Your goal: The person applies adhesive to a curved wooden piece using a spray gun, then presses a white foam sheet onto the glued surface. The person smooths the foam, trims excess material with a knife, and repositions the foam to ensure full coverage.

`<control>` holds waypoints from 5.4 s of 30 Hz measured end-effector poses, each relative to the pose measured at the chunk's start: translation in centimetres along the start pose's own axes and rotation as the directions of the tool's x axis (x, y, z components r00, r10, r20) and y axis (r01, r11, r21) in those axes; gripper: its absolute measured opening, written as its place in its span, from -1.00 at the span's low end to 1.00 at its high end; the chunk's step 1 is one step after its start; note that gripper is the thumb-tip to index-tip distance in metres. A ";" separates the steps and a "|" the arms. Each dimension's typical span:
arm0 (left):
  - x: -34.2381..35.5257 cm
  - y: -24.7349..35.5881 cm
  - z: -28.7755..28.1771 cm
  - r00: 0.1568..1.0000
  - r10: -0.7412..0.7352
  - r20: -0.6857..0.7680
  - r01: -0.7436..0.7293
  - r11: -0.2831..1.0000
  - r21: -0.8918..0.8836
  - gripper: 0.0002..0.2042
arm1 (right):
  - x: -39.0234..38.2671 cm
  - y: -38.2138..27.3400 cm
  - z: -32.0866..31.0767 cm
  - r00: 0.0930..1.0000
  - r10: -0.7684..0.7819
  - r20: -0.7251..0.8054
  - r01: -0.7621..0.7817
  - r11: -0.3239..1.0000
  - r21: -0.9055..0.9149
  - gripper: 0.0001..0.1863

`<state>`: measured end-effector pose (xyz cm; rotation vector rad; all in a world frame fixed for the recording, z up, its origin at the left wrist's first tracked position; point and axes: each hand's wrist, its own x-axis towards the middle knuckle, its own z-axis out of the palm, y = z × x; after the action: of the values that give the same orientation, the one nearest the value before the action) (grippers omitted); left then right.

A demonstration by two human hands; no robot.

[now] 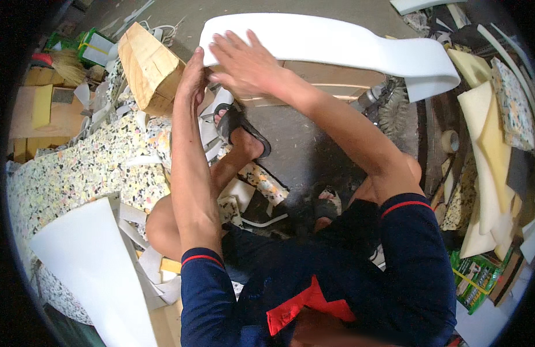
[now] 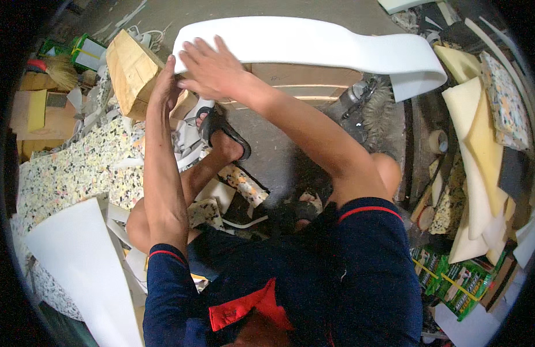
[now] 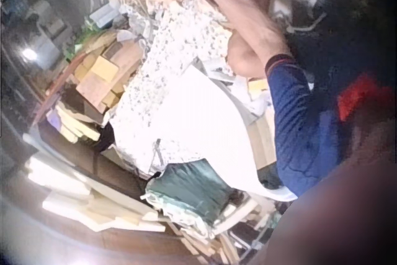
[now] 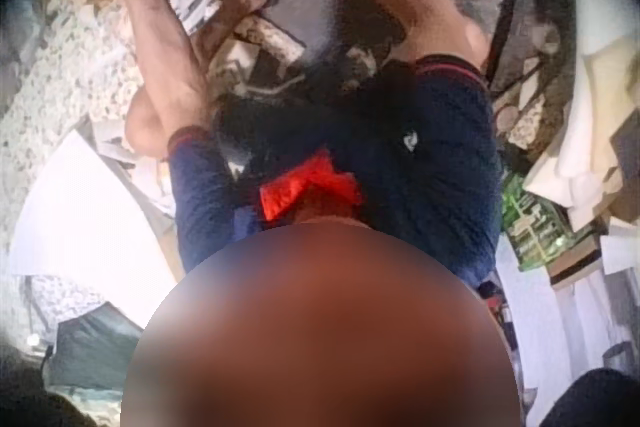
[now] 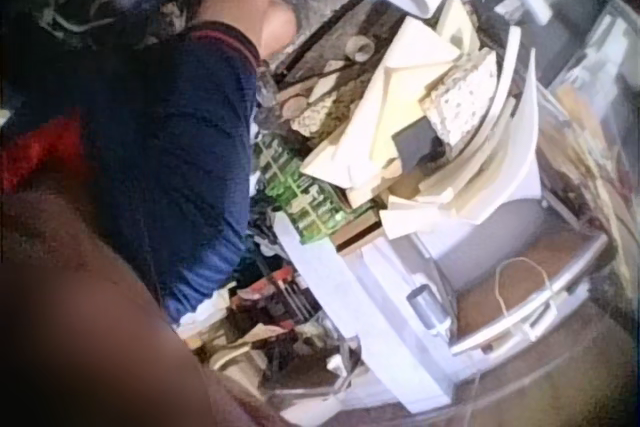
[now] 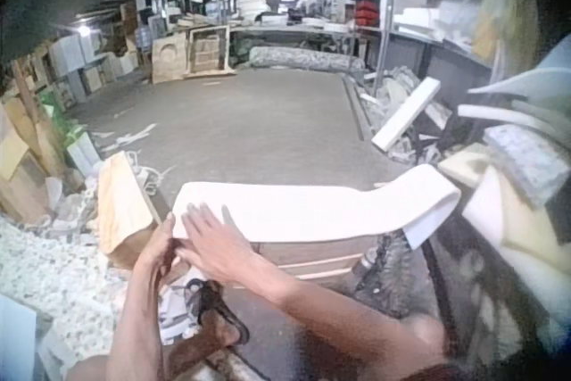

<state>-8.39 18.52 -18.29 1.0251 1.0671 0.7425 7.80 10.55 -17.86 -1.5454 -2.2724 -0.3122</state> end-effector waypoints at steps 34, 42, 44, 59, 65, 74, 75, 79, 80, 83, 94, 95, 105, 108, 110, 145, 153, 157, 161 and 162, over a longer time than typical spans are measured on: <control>2.0 2.9 6.0 0.892 0.452 -0.001 -0.047 0.095 0.994 0.00 | -28.4 15.1 -3.5 -0.143 0.948 -0.284 -0.843 0.033 0.536 -0.48; 3.5 3.3 3.8 0.930 0.367 -0.009 -0.104 0.287 0.952 0.02 | -26.9 13.2 3.3 -0.153 0.958 0.243 -0.246 -0.275 0.929 -0.59; 3.7 3.1 3.7 0.909 0.415 0.018 -0.154 0.296 0.943 0.00 | -27.0 14.2 3.9 -0.133 0.973 0.186 -0.311 -0.219 0.925 -0.57; 1.9 -0.6 -4.3 0.925 0.370 -0.088 -0.262 0.788 0.557 -0.34 | -16.1 13.9 -13.8 0.252 0.961 0.109 0.244 -0.172 0.954 -0.38; 3.8 -9.2 1.0 0.964 0.253 -0.086 -0.257 0.966 -0.037 -0.17 | -7.5 12.2 -24.4 0.535 0.786 -0.308 0.350 0.126 0.928 -0.57; -6.1 -1.1 9.0 0.796 0.556 0.237 -0.469 0.816 -0.338 0.10 | -2.9 4.5 -21.2 0.257 0.622 -0.739 -0.129 0.780 0.612 -0.53; -8.2 0.9 8.7 0.736 0.642 0.214 -0.516 0.736 -0.438 0.04 | -2.8 3.9 -21.2 0.243 0.620 -0.746 -0.099 0.781 0.617 -0.51; -11.0 9.1 8.9 0.534 0.827 0.176 -0.845 0.528 0.080 -0.04 | -2.4 1.6 -21.4 0.391 0.590 -0.706 0.095 0.737 0.669 -0.55; -11.2 9.8 9.1 0.580 0.809 0.095 -0.811 0.561 0.169 -0.08 | -2.3 1.2 -21.3 0.522 0.622 -0.584 0.107 0.631 0.768 -0.55; -11.1 11.3 9.0 0.563 0.826 0.010 -0.814 0.553 0.179 -0.21 | -2.0 0.1 -20.3 0.650 0.413 -0.638 0.213 0.707 0.675 -0.52; -10.3 9.7 3.0 0.567 0.817 -0.107 -0.814 0.575 0.075 -0.40 | -19.5 5.6 -12.5 0.159 0.916 0.369 0.177 -0.394 0.902 0.12; -10.3 9.5 2.5 0.584 0.804 -0.115 -0.802 0.593 0.078 -0.39 | -20.3 8.4 -11.6 0.147 0.911 0.387 0.161 -0.408 0.899 0.29; -9.1 8.5 -2.3 0.602 0.781 -0.167 -0.794 0.607 -0.025 -0.37 | -14.2 20.9 -4.5 0.340 0.656 0.674 -0.397 -0.549 0.735 0.36; -8.9 7.9 -3.9 0.651 0.742 -0.159 -0.758 0.645 -0.090 -0.40 | -13.1 20.2 -2.0 0.393 0.637 0.663 -0.523 -0.439 0.731 0.33; -8.8 7.7 -4.6 0.659 0.735 -0.156 -0.752 0.650 -0.110 -0.43 | -12.3 19.6 -0.5 0.391 0.651 0.651 -0.541 -0.410 0.734 0.32; -7.8 7.5 -7.2 0.658 0.725 -0.204 -0.749 0.657 -0.083 -0.56 | -13.6 23.6 -2.8 0.385 0.898 -0.214 -0.733 0.438 0.521 -0.60; -7.4 7.9 -7.4 0.679 0.709 -0.189 -0.733 0.669 -0.126 -0.58 | -10.1 10.4 11.0 0.298 0.949 0.100 -0.685 0.139 0.715 -0.50; -7.7 8.1 -6.5 0.689 0.696 -0.205 -0.723 0.681 -0.118 -0.56 | -8.4 8.9 13.6 0.377 0.921 0.099 -0.593 0.158 0.790 -0.60; -7.7 7.7 -6.7 0.667 0.715 -0.207 -0.742 0.663 -0.101 -0.59 | -9.3 9.5 14.9 0.570 0.817 0.089 -0.473 0.238 0.848 -0.59; -7.5 7.5 -6.9 0.639 0.747 -0.184 -0.767 0.636 -0.085 -0.60 | -10.0 9.7 14.5 0.513 0.808 0.290 -0.376 -0.093 0.922 -0.53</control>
<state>-17.51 16.74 -9.68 1.3104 0.6245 1.5852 17.49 11.32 -35.46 -1.3570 -0.6873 0.8678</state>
